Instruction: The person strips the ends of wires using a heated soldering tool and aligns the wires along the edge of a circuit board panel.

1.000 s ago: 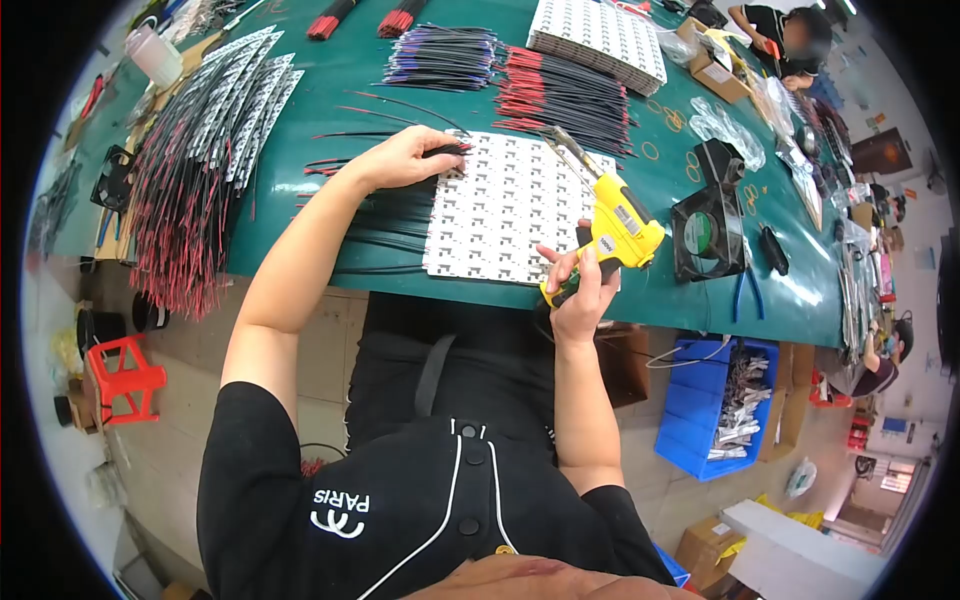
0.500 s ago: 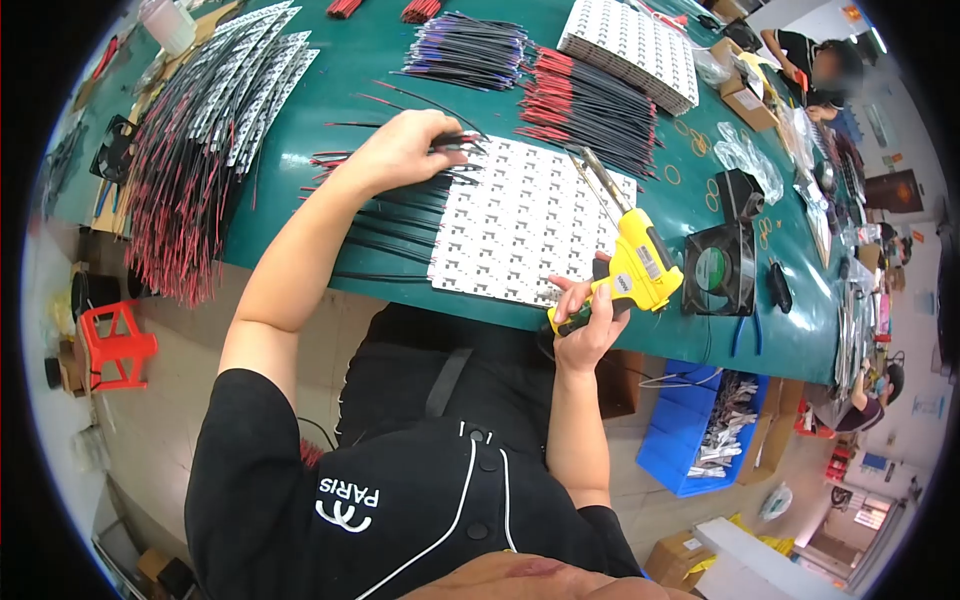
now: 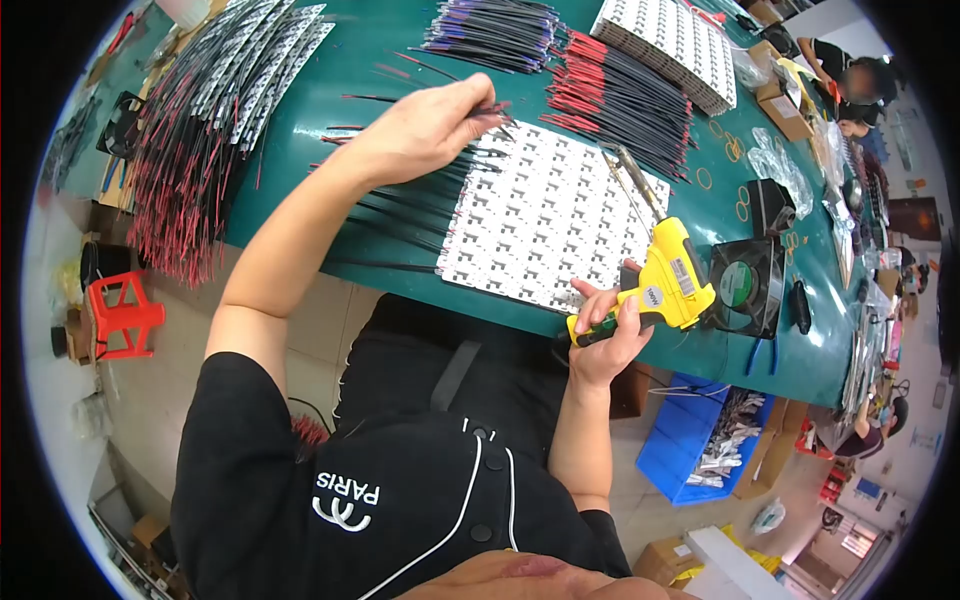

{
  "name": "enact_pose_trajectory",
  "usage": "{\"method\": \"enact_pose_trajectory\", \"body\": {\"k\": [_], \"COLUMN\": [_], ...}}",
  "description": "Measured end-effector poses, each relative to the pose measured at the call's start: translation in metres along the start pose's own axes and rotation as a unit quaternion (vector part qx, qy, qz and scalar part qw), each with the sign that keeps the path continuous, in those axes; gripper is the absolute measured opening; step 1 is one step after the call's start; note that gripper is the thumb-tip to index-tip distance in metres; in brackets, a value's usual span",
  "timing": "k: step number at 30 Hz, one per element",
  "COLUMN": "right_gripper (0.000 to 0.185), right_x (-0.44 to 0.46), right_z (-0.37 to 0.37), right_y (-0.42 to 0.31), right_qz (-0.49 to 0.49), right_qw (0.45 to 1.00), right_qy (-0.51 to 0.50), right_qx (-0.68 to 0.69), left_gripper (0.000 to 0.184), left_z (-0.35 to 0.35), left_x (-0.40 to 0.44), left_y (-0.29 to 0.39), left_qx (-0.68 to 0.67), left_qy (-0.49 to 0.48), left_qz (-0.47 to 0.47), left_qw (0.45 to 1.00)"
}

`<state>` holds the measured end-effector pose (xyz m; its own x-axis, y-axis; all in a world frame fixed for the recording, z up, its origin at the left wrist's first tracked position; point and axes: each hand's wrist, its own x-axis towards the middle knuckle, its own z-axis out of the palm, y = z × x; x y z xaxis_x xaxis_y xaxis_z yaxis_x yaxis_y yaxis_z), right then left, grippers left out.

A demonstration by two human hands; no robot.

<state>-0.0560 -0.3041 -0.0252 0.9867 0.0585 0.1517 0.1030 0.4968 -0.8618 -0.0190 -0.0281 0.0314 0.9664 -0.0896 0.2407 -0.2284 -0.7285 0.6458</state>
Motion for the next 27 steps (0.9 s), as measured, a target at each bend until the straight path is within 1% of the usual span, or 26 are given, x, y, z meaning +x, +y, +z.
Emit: {"method": "enact_pose_trajectory", "body": {"k": [2,5,6,9,10,12,15,16,19,20,25,27], "right_gripper": [0.041,0.042,0.042,0.041,0.04,0.041,0.043,0.043,0.042,0.042,0.042,0.035], "right_x": [-0.001,-0.01,-0.014,-0.03,-0.035,-0.043,-0.049,-0.05,-0.05,-0.05,-0.05,-0.051], "right_z": [-0.001,-0.005,-0.004,-0.002,-0.002,-0.002,0.0,0.001,0.003,0.004,0.003,0.003], "right_y": [-0.001,-0.011,-0.015,-0.026,-0.027,-0.028,-0.027,-0.025,-0.021,-0.02,-0.015,-0.012], "right_qz": [0.003,0.04,0.048,0.08,0.087,0.097,0.111,0.113,0.119,0.12,0.118,0.116], "right_qw": [1.0,0.999,0.999,0.996,0.996,0.994,0.991,0.99,0.989,0.988,0.986,0.986], "right_qy": [0.013,-0.002,-0.009,-0.01,-0.017,-0.025,-0.027,-0.027,-0.04,-0.045,-0.068,-0.07], "right_qx": [0.006,-0.022,-0.023,-0.031,-0.019,-0.048,-0.077,-0.08,-0.084,-0.085,-0.093,-0.096], "left_gripper": [0.014,0.015,0.013,0.018,0.018,0.019,0.016,0.016,0.016,0.017,0.02,0.022], "left_z": [-0.007,-0.004,0.002,0.02,0.023,0.023,0.029,0.032,0.038,0.041,0.04,0.037], "left_x": [-0.002,-0.001,-0.002,-0.003,-0.004,-0.004,-0.009,-0.01,-0.011,-0.011,-0.012,-0.012], "left_y": [0.008,0.01,0.008,-0.006,-0.006,0.002,-0.004,-0.006,-0.011,-0.013,-0.01,-0.006], "left_qx": [0.018,-0.003,0.016,-0.004,-0.025,-0.066,-0.086,-0.072,-0.054,-0.054,-0.037,-0.03], "left_qy": [0.014,-0.025,-0.021,-0.009,-0.03,-0.073,-0.054,-0.026,-0.001,0.017,0.006,-0.004], "left_qz": [0.022,0.096,0.097,0.061,0.016,-0.074,-0.054,-0.032,-0.014,0.008,-0.018,-0.034], "left_qw": [0.999,0.995,0.995,0.998,0.999,0.992,0.993,0.997,0.998,0.998,0.999,0.999]}}
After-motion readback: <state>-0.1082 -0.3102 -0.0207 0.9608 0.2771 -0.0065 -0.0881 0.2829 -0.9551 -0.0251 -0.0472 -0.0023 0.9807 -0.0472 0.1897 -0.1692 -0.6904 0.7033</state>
